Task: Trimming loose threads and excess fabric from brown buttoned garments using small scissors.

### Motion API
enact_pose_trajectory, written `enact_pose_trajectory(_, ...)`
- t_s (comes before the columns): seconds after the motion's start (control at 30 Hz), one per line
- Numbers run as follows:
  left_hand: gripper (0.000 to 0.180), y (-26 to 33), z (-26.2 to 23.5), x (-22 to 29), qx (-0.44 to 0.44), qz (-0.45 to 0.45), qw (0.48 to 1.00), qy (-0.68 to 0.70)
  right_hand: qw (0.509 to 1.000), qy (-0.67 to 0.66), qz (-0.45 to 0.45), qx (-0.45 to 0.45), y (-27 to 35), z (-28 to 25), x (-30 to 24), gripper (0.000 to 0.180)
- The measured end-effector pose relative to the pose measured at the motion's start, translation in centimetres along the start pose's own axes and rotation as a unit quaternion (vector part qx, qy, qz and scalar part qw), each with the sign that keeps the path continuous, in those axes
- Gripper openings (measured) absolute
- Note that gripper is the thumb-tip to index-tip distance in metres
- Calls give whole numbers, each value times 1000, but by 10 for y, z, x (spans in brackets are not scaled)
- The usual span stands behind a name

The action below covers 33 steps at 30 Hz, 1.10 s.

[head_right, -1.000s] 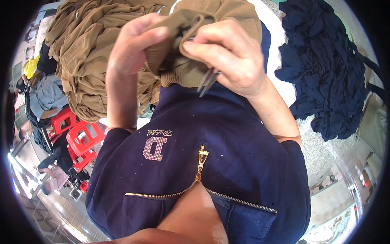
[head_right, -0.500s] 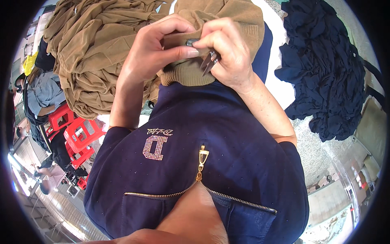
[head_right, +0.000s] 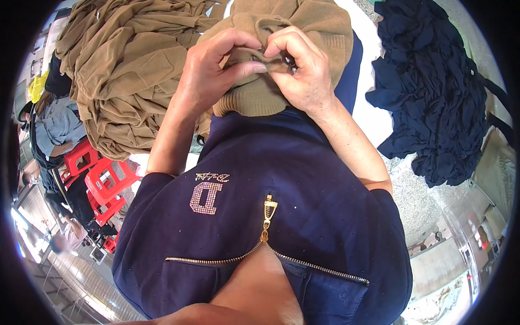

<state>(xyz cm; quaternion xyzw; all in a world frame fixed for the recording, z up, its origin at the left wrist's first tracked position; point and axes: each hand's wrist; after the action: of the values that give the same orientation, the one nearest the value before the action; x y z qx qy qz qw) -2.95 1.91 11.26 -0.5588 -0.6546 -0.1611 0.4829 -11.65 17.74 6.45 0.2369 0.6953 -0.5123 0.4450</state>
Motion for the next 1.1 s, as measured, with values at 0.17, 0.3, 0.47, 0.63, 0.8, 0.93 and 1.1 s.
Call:
enact_pose_trajectory(0.17,24,3,12,-18,38,140,989,12,998,-31,49,38,4,1,4,27)
enact_pose_trajectory(0.3,27,6,20,-28,73,236,969,-30,987,-84,111,77,8,5,9,27)
enact_pose_trajectory(0.47,28,2,28,-32,103,285,952,-52,986,-70,113,104,8,6,11,27)
enact_pose_trajectory(0.63,26,-4,41,-40,141,309,933,-118,992,77,85,51,3,9,3,35)
enact_pose_trajectory(0.8,35,18,12,-18,89,266,960,2,966,62,59,-242,-14,-30,-3,35)
enact_pose_trajectory(0.93,76,54,-11,-50,31,102,960,-257,932,-22,235,-276,6,-40,18,27)
enact_pose_trajectory(1.1,54,68,-49,-108,125,-79,951,-271,955,53,203,-209,-41,-42,58,43)
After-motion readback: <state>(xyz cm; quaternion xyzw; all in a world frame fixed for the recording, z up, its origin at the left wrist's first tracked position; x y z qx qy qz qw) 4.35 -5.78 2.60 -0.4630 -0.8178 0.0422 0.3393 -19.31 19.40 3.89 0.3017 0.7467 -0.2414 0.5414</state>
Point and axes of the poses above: each hand's wrist, its own y-axis away from the middle knuckle, its own z-axis out of the palm, x = y × z, and after that the axes turned 15 degrees about x, right-handed
